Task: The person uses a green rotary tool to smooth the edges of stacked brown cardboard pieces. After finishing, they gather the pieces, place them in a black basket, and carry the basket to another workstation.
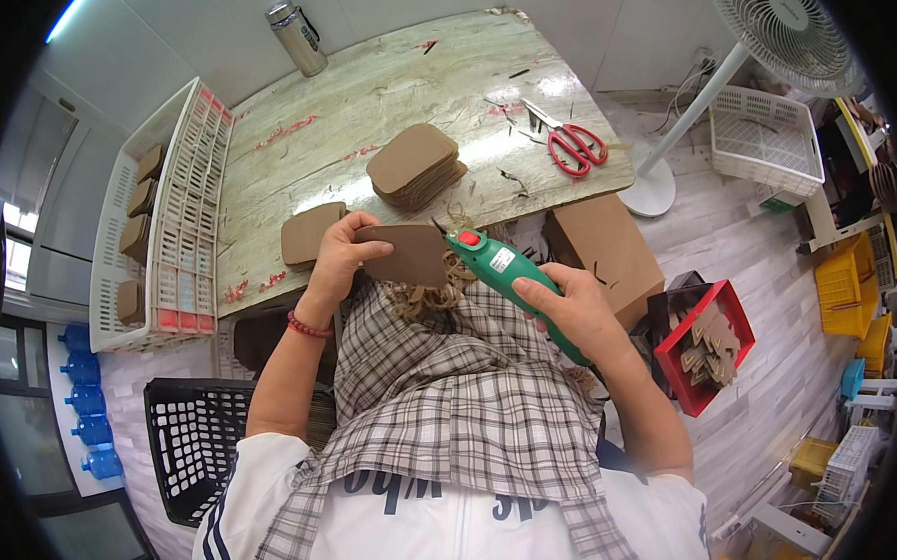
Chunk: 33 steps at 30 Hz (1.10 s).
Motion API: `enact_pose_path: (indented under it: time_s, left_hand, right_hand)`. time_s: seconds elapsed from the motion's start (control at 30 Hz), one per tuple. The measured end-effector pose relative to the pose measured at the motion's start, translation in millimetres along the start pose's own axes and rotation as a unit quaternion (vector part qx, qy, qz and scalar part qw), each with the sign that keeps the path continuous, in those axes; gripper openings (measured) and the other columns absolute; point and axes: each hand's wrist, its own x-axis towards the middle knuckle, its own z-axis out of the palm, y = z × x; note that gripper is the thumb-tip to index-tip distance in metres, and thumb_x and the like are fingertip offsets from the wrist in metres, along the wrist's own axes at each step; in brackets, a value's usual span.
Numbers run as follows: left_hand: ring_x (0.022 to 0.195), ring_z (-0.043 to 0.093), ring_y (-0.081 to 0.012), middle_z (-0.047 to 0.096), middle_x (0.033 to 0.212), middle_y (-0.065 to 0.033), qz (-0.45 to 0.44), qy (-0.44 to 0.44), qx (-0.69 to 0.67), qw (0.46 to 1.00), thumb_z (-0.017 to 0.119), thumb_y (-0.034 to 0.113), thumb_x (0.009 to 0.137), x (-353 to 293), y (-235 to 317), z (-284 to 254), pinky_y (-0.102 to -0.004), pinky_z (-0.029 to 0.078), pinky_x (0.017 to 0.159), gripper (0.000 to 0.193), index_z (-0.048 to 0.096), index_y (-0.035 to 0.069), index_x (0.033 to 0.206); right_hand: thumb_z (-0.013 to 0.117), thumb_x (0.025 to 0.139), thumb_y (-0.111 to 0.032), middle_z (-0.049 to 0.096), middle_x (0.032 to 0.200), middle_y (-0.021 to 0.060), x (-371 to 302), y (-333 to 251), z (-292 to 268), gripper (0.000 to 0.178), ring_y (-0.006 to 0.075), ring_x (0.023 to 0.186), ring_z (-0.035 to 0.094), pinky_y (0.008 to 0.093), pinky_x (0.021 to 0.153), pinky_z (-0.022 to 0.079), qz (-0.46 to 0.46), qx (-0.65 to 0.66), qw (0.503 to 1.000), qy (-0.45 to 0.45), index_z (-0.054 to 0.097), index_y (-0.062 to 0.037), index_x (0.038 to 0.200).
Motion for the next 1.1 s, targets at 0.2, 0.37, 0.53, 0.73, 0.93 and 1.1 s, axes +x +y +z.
enact_pose_path:
  time_s: [0.2, 0.37, 0.53, 0.73, 0.93, 1.1]
  left_hand:
    - [0.074, 0.062, -0.0096, 0.068, 0.084, -0.0034, 0.0, 0.008, -0.114, 0.994, 0.072, -0.001, 0.077, 1, -3, -11, -0.0236, 0.049, 0.07, 0.014, 0.065, 0.003, 0.089]
    - [0.074, 0.063, -0.0107, 0.069, 0.083, -0.0048, -0.016, -0.009, -0.086, 0.996, 0.072, -0.002, 0.076, 0, 4, -11, -0.0238, 0.05, 0.071, 0.016, 0.067, 0.002, 0.09]
    - [0.072, 0.064, -0.0109, 0.069, 0.082, -0.0054, -0.035, -0.017, -0.043, 0.998, 0.072, -0.002, 0.074, 0, 6, -6, -0.0238, 0.051, 0.068, 0.015, 0.068, 0.0, 0.089]
    - [0.073, 0.064, -0.0116, 0.069, 0.083, -0.0057, -0.073, -0.045, -0.02, 0.996, 0.072, -0.003, 0.075, -1, 6, 3, -0.0248, 0.051, 0.069, 0.015, 0.066, 0.0, 0.089]
    - [0.072, 0.063, -0.0111, 0.068, 0.082, -0.0049, -0.089, -0.08, 0.001, 0.993, 0.073, -0.002, 0.074, -4, 12, 8, -0.0241, 0.051, 0.069, 0.015, 0.066, 0.001, 0.087]
    - [0.071, 0.063, -0.01, 0.068, 0.081, -0.0042, -0.112, -0.107, 0.016, 0.988, 0.075, -0.002, 0.072, -6, 18, 8, -0.0233, 0.051, 0.068, 0.016, 0.066, 0.003, 0.085]
  right_hand:
    - [0.062, 0.091, -0.032, 0.058, 0.074, 0.0028, 3, 0, -1, 0.034, 0.0073, 0.061, 0.053, 0.0222, 0.053, 0.044, 0.011, -0.021, 0.999, -0.032, 0.062, 0.0016, 0.094]
    - [0.065, 0.089, -0.034, 0.058, 0.073, 0.0031, 3, 1, -1, 0.036, 0.0078, 0.059, 0.053, 0.0228, 0.053, 0.044, 0.012, -0.036, 0.998, -0.044, 0.062, 0.0021, 0.094]
    - [0.067, 0.087, -0.032, 0.058, 0.072, 0.0033, 1, -6, 2, 0.036, 0.0083, 0.059, 0.054, 0.0234, 0.052, 0.045, 0.022, -0.054, 0.998, -0.038, 0.063, 0.0023, 0.097]
    - [0.067, 0.086, -0.031, 0.059, 0.073, 0.0033, 5, -2, 7, 0.036, 0.0085, 0.058, 0.055, 0.0239, 0.053, 0.045, 0.02, -0.06, 0.997, -0.034, 0.063, 0.0029, 0.099]
    - [0.069, 0.085, -0.031, 0.06, 0.073, 0.0036, 10, -3, 14, 0.037, 0.0084, 0.058, 0.055, 0.0242, 0.052, 0.045, 0.015, -0.056, 0.998, -0.036, 0.064, 0.0031, 0.099]
    - [0.07, 0.084, -0.033, 0.061, 0.072, 0.0044, 13, -11, 21, 0.04, 0.0086, 0.057, 0.055, 0.0246, 0.052, 0.046, 0.005, -0.056, 0.997, -0.044, 0.065, 0.0044, 0.097]
